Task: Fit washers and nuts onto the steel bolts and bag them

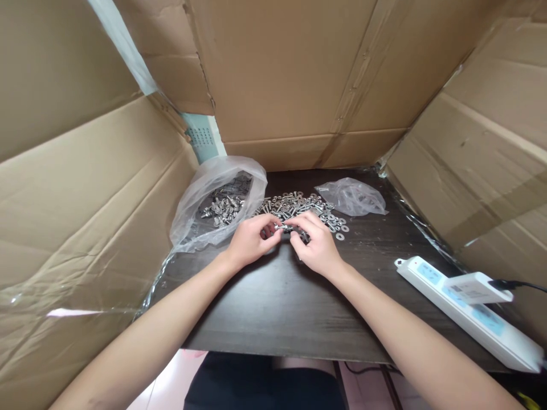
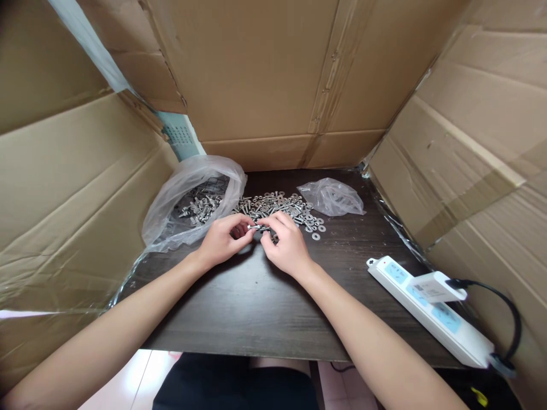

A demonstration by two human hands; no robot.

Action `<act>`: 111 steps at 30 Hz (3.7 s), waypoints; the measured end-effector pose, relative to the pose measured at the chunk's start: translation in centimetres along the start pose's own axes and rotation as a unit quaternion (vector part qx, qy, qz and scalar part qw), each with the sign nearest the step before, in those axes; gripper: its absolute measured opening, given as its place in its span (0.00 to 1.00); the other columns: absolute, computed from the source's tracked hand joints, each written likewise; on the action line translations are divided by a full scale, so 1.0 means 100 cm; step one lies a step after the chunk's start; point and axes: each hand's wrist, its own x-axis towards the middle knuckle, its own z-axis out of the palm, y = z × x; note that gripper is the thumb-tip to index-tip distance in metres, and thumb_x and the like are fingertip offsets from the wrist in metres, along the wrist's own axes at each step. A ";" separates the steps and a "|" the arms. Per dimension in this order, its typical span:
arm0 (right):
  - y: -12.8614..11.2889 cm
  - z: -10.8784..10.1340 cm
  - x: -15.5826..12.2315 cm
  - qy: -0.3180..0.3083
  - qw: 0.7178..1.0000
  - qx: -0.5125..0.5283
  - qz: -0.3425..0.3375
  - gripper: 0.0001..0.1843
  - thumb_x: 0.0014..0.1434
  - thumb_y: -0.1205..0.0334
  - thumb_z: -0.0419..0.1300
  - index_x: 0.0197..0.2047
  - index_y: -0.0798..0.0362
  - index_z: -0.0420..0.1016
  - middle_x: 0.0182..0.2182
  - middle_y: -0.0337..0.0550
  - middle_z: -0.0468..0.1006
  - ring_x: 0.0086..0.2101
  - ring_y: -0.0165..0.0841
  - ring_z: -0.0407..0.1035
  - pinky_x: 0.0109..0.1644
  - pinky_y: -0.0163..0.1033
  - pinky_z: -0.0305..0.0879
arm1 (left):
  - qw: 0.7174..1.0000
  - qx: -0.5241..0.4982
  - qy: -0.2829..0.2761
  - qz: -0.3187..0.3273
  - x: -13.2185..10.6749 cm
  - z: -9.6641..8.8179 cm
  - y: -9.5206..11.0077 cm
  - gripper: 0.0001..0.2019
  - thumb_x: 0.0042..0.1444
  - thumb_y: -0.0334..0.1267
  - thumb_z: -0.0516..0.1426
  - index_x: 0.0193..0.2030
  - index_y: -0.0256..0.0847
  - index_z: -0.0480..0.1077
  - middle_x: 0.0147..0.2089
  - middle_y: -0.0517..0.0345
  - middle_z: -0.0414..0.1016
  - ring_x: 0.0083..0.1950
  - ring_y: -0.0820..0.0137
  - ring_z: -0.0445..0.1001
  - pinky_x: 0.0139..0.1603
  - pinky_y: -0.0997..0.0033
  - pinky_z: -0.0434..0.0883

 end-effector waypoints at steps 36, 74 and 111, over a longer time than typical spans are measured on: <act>0.003 0.002 -0.002 -0.034 0.999 -0.006 0.028 0.06 0.62 0.67 0.58 0.42 0.50 0.76 0.40 0.46 0.76 0.44 0.42 0.72 0.51 0.49 0.70 | 1.000 -0.012 -0.017 0.010 0.000 0.001 0.000 0.05 0.63 0.35 0.61 0.44 0.39 0.74 0.32 0.61 0.76 0.31 0.74 0.75 0.34 0.76 0.72; 0.008 0.005 -0.003 -0.030 0.999 -0.021 0.007 0.06 0.60 0.70 0.56 0.35 0.51 0.72 0.37 0.46 0.75 0.41 0.41 0.71 0.47 0.47 0.68 | 0.999 -0.031 -0.034 0.004 -0.001 0.001 0.004 0.04 0.63 0.35 0.61 0.43 0.39 0.75 0.33 0.60 0.78 0.30 0.75 0.74 0.33 0.77 0.72; 0.002 0.000 -0.001 -0.074 0.996 -0.011 0.038 0.11 0.69 0.62 0.51 0.36 0.51 0.71 0.39 0.47 0.74 0.42 0.42 0.70 0.50 0.51 0.66 | 0.998 -0.035 -0.043 0.009 -0.002 0.002 -0.001 0.05 0.63 0.35 0.61 0.44 0.39 0.75 0.33 0.61 0.78 0.31 0.74 0.75 0.35 0.76 0.73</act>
